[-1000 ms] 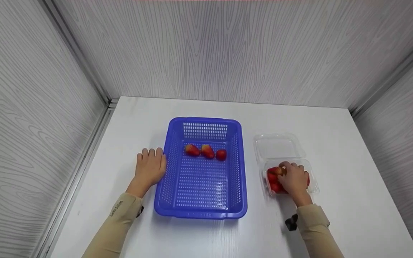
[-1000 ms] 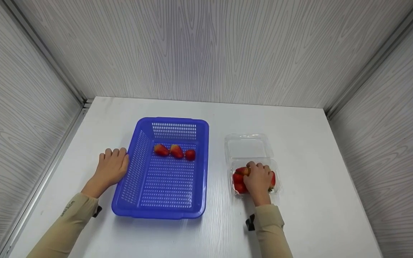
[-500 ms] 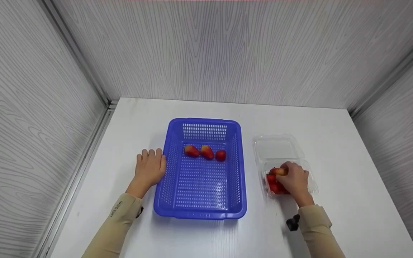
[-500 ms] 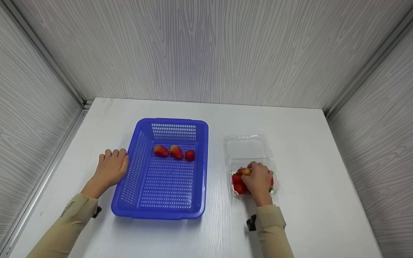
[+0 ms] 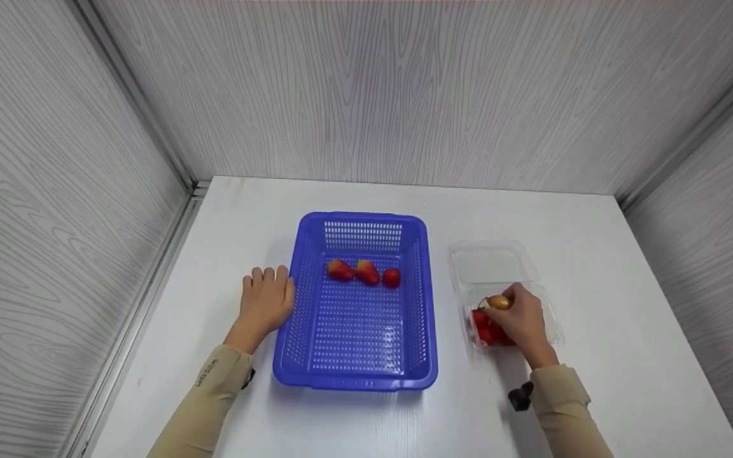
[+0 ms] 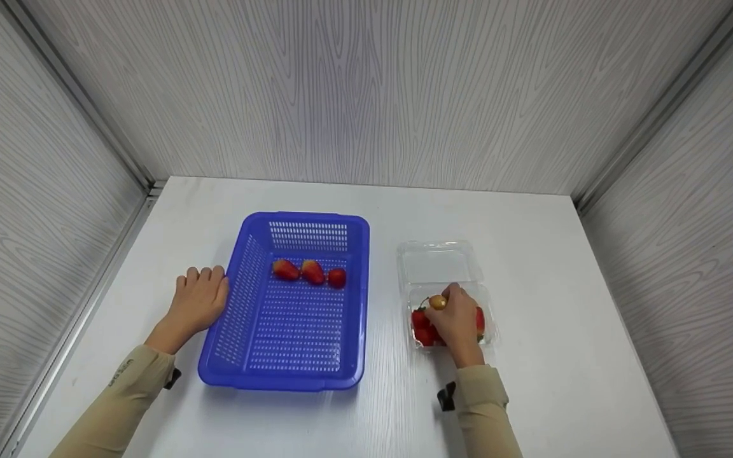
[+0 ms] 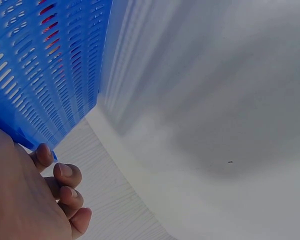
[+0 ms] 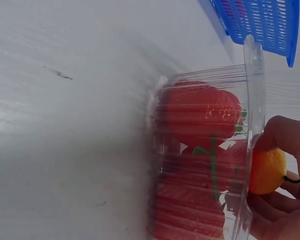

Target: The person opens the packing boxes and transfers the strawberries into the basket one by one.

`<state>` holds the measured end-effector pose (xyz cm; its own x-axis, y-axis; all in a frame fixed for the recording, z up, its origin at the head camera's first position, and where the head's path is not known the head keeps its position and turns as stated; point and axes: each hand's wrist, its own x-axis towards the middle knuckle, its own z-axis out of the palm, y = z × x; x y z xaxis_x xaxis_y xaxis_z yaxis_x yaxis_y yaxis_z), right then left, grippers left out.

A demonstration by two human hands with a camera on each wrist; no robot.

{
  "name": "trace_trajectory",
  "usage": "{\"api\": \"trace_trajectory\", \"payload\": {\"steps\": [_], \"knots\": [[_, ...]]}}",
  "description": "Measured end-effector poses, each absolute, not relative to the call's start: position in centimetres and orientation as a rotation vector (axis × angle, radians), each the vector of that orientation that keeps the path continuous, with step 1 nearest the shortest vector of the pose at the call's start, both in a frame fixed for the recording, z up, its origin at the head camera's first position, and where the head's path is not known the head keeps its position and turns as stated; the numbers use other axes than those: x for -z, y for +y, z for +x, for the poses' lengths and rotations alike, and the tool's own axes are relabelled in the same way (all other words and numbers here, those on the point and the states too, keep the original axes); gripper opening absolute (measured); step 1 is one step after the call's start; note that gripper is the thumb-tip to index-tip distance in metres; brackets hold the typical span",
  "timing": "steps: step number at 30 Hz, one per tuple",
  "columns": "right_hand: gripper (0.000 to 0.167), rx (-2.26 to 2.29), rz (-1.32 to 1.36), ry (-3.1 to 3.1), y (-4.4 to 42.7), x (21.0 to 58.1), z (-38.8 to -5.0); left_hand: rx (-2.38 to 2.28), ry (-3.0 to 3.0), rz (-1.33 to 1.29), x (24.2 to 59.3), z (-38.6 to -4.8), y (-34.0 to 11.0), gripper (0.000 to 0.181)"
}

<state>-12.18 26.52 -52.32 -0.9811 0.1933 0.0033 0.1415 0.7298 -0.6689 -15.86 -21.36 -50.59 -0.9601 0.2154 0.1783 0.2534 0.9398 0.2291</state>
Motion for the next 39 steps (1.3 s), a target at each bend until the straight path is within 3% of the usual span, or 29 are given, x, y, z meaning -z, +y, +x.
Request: {"api": "trace_trajectory", "payload": {"steps": [23, 39], "knots": [[0.031, -1.118, -0.234, -2.764, 26.2, 52.0, -12.1, 0.382, -2.977, -0.358, 50.8, -16.0, -21.5, 0.03], [0.026, -1.127, -0.051, -2.603, 23.5, 48.8, -12.3, 0.375, -2.949, -0.357, 50.9, -15.9, -21.5, 0.027]]}}
